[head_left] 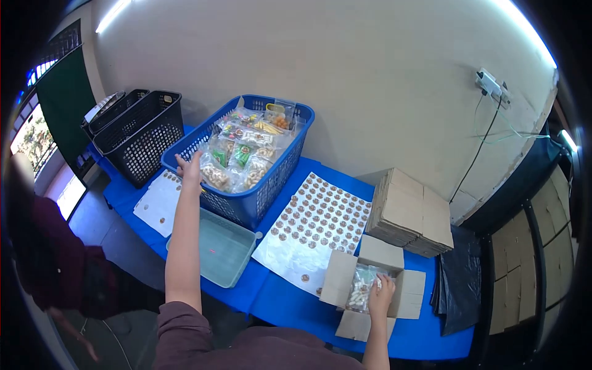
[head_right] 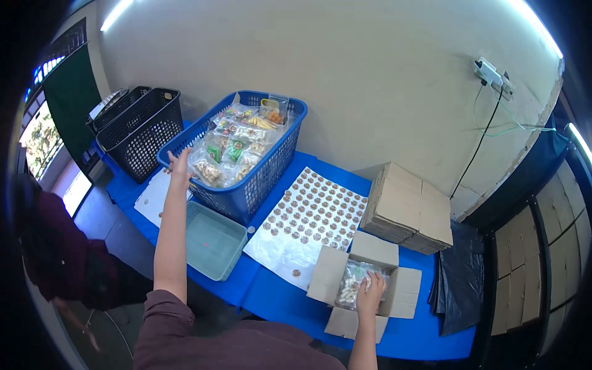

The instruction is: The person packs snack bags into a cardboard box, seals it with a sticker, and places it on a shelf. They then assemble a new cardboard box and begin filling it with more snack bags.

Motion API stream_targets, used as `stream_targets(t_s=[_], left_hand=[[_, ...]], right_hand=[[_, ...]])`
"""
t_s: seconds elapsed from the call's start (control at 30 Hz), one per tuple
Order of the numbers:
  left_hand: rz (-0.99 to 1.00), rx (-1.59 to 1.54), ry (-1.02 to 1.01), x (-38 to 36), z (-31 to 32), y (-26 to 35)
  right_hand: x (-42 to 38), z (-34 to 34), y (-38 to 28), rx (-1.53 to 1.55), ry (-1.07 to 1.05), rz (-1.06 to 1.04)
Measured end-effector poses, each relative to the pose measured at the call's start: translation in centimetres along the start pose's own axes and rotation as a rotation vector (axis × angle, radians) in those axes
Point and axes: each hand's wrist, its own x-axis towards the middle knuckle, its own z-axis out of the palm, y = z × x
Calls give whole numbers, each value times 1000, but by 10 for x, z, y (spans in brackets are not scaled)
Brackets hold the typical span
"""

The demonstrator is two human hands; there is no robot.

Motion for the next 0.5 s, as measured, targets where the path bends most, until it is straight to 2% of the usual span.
stream_targets(t_s=[0.03,0.07,0.13,0.17,0.23,0.27,0.33,0.37,0.4,0.47,0.5], left_hand=[[154,259,98,11,1,-5],[153,262,91,24,3,-9],[194,476,-135,35,23,-3],[196,475,-143,43,34,0],[183,656,-355,63,56,-4],[184,652,-365,67,65,-4],[-222,166,-401,71,82,5],[-316,102,-182,85,94,-4],[-314,108,-196,105,103,-27],[-175,119,-218,166,117,-106],[-190,283,-688,182,98,-99]], right_hand=[[-5,6,2,8,20,14],[-10,12,4,7,21,22],[-16,20,-1,-20,53,76],[-19,23,-5,-36,72,95],[-25,30,-13,-43,92,115],[-27,32,-17,-48,107,127],[-32,36,-24,-37,122,141],[-35,38,-28,-21,129,152],[-39,40,-33,-21,138,164],[-46,37,-40,-75,147,197],[-49,36,-41,-107,153,201]])
